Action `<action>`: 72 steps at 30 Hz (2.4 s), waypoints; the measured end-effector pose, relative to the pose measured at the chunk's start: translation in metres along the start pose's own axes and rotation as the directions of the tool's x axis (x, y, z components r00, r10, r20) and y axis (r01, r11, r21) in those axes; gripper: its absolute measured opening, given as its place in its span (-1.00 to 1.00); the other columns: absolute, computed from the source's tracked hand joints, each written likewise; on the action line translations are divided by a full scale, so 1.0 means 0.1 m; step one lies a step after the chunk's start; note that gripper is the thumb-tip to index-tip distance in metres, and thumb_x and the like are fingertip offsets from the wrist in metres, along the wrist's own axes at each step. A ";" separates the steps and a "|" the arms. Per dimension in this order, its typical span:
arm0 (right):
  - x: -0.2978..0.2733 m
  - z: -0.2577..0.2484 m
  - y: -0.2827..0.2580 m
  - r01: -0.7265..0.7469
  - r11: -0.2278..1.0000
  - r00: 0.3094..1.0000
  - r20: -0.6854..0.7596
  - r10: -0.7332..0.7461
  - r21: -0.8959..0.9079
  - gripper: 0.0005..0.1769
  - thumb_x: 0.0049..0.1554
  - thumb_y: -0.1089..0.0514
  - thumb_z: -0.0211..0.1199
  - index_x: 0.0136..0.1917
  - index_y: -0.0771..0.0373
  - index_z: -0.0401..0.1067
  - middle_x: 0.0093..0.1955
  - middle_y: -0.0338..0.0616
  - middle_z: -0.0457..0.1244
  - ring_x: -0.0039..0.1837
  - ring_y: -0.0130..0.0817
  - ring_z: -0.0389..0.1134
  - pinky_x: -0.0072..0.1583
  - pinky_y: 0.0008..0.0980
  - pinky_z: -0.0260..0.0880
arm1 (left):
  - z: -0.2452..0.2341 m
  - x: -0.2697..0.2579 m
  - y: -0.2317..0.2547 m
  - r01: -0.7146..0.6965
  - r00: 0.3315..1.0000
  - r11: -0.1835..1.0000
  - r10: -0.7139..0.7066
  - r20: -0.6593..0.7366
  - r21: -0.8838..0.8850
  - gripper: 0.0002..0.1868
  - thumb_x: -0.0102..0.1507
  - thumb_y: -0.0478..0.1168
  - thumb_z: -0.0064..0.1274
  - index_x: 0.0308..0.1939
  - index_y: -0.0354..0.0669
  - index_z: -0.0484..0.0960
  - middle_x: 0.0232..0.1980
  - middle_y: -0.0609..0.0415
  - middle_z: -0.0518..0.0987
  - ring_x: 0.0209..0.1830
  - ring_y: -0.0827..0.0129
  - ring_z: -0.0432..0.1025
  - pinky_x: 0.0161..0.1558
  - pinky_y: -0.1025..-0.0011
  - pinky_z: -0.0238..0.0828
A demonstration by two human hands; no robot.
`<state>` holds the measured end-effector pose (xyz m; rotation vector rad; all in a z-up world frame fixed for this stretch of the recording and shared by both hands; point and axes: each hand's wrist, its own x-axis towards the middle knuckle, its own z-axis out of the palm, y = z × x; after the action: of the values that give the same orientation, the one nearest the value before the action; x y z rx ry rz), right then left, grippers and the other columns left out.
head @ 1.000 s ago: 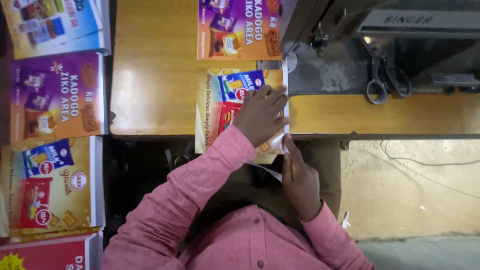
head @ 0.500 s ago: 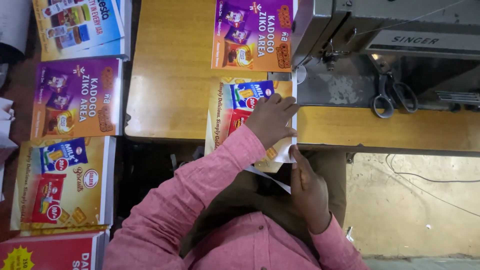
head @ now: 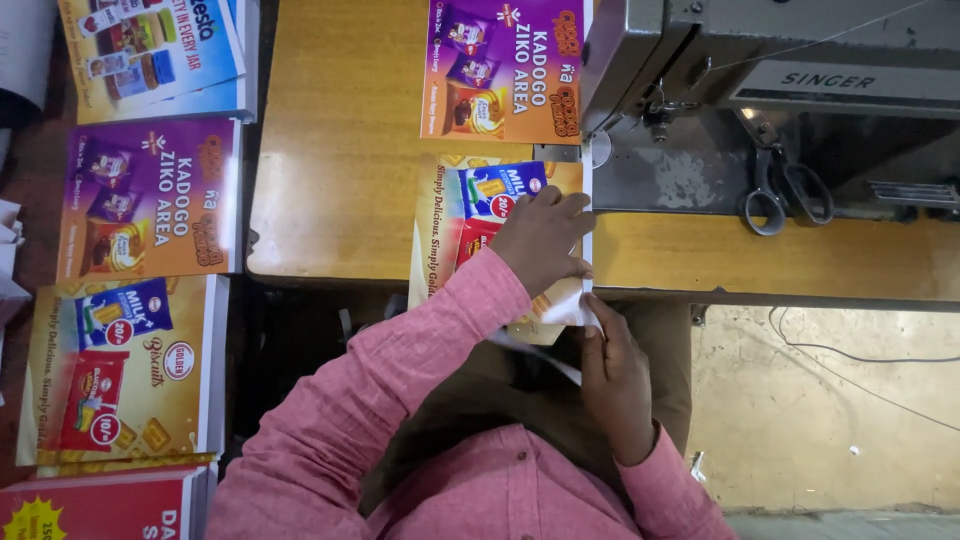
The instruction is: The person sews a white ribbon onto the edges of various printed paper sheets using a sewing machine. They repeatedly pick up sheets from a stack, align them with the ribbon under the needle, and sew along the edge before moving the finished sheet aside.
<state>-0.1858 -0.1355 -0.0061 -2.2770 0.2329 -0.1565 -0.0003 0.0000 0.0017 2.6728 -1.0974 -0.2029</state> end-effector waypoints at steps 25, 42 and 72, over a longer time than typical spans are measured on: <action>0.14 0.05 -0.14 0.137 0.964 0.987 -0.055 -0.153 -0.227 -0.41 0.31 0.14 0.10 0.59 -0.11 0.39 -0.01 0.01 0.50 -0.09 0.20 0.49 -0.08 0.15 0.53 | 0.29 0.10 -0.26 -0.054 0.971 0.999 0.053 -0.232 0.001 -0.34 0.30 0.44 0.07 0.21 0.09 0.67 0.44 0.06 0.48 0.41 -0.12 0.36 0.24 -0.09 0.45; 0.35 0.05 -0.04 0.115 0.943 0.992 -0.005 -0.123 -0.314 -0.45 0.33 0.08 0.08 0.56 -0.20 0.40 0.05 -0.17 0.52 -0.05 0.11 0.51 -0.03 0.08 0.54 | 0.32 -0.23 -0.15 -0.254 0.924 0.967 0.250 -0.288 0.023 -0.84 0.39 -0.08 0.14 0.03 0.10 0.64 0.27 0.11 0.52 0.37 0.01 0.37 0.28 -0.08 0.38; 1.47 0.10 -0.12 0.201 0.901 0.979 0.106 -0.173 -0.384 -0.49 0.30 0.13 0.00 0.44 0.13 0.53 -0.20 0.21 0.43 -0.27 0.26 0.38 -0.28 0.21 0.30 | 0.21 0.41 -0.63 -0.218 0.876 0.976 0.184 -0.446 -0.026 -0.94 0.27 -0.29 0.18 -0.18 -0.09 0.69 0.12 -0.05 0.51 0.21 -0.04 0.41 0.16 -0.02 0.33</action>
<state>-0.0395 -0.1527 0.0018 -2.7015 0.0041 -0.1392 0.0661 0.0104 -0.0374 2.3427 -1.1696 0.3787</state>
